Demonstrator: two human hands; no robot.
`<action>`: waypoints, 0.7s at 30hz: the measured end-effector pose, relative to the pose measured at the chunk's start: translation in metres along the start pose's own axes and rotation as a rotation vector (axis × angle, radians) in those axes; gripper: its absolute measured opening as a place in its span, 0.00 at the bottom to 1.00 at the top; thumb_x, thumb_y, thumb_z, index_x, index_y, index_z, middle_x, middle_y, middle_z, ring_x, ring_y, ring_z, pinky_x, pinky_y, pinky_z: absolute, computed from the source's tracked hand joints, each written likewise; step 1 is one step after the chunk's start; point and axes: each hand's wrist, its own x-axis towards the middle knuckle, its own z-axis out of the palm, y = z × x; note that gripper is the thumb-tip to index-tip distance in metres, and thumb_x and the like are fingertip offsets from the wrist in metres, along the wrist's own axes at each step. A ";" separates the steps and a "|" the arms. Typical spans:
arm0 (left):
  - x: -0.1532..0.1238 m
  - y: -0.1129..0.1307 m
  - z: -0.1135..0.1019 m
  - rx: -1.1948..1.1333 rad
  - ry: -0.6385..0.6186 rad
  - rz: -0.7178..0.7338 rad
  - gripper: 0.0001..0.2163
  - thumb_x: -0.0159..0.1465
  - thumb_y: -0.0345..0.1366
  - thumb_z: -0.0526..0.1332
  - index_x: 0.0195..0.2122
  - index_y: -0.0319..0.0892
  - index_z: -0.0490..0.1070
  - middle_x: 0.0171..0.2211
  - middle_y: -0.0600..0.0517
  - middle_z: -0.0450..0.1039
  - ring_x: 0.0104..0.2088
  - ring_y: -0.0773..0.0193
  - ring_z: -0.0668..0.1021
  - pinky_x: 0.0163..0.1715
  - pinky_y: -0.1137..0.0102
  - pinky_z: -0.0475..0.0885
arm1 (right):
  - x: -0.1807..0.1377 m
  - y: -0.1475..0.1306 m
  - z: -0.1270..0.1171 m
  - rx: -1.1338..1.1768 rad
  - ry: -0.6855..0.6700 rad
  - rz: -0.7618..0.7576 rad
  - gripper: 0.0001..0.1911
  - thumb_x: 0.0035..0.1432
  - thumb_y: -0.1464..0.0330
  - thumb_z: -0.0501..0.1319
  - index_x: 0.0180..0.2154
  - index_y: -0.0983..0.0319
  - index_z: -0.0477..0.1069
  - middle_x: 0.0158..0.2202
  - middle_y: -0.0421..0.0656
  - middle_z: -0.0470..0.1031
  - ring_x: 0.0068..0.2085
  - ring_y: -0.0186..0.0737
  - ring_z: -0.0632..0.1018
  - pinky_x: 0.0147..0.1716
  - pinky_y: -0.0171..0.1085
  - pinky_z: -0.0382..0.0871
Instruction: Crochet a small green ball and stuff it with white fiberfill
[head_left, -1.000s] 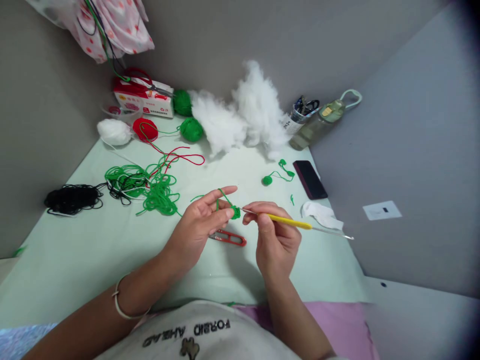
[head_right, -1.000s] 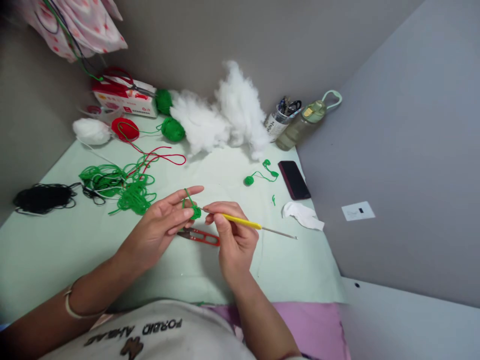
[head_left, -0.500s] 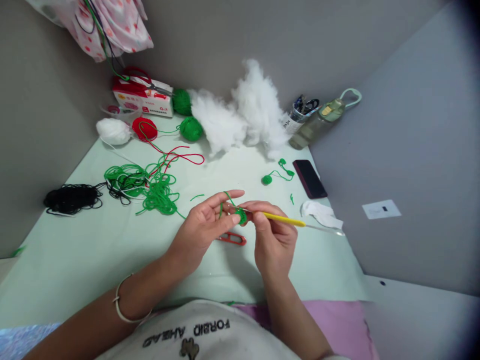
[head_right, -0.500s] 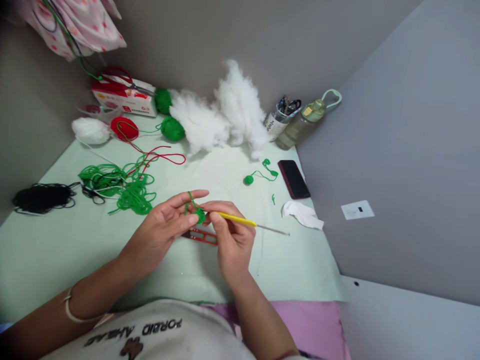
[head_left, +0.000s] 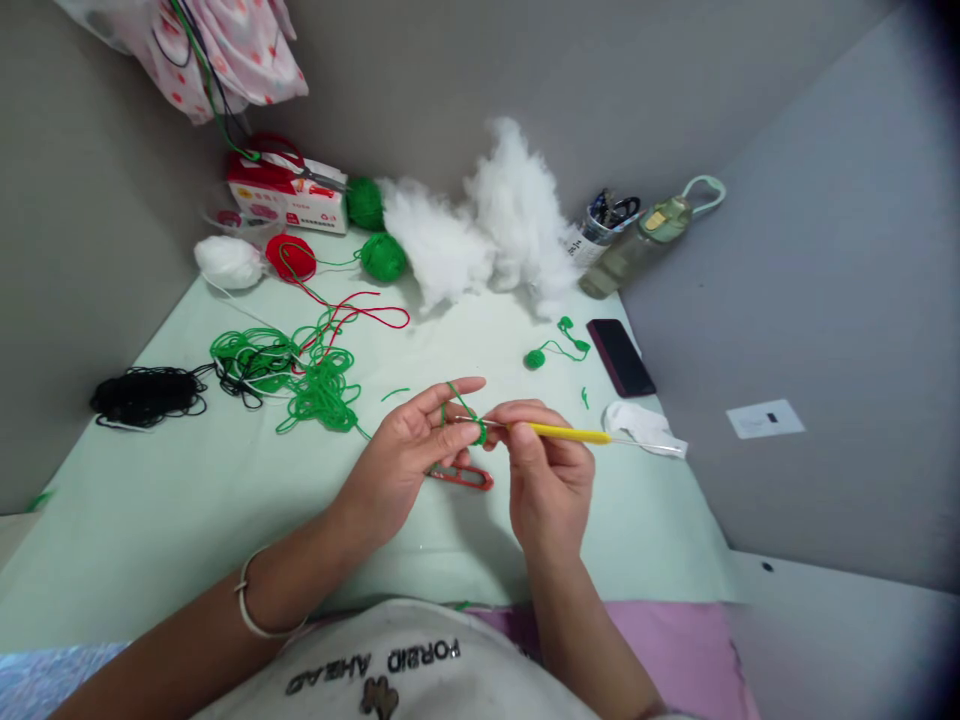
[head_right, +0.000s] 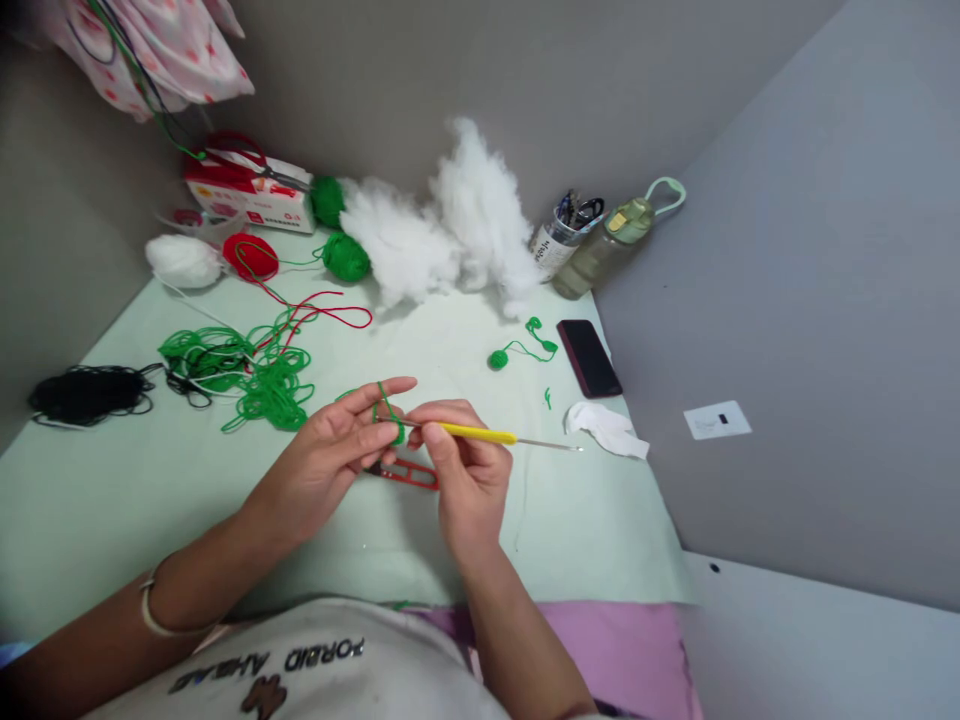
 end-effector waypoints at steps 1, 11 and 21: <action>0.000 -0.001 0.000 0.036 0.001 0.022 0.19 0.60 0.32 0.73 0.53 0.47 0.80 0.32 0.57 0.72 0.27 0.75 0.72 0.30 0.78 0.72 | 0.000 0.001 0.001 -0.009 -0.014 0.004 0.08 0.67 0.70 0.63 0.40 0.55 0.82 0.38 0.42 0.81 0.38 0.38 0.80 0.36 0.39 0.76; -0.002 0.000 0.000 -0.059 -0.034 -0.080 0.20 0.63 0.34 0.71 0.56 0.44 0.77 0.23 0.59 0.68 0.21 0.74 0.69 0.29 0.74 0.72 | -0.002 0.004 0.001 -0.050 -0.010 -0.061 0.08 0.66 0.69 0.64 0.41 0.54 0.83 0.40 0.43 0.82 0.39 0.39 0.80 0.35 0.40 0.77; -0.003 0.005 -0.006 -0.038 -0.138 -0.086 0.17 0.62 0.32 0.71 0.53 0.43 0.79 0.28 0.57 0.69 0.25 0.73 0.71 0.34 0.73 0.74 | 0.009 0.000 -0.009 0.242 -0.019 0.218 0.08 0.67 0.63 0.64 0.35 0.57 0.79 0.31 0.39 0.77 0.27 0.31 0.75 0.26 0.33 0.73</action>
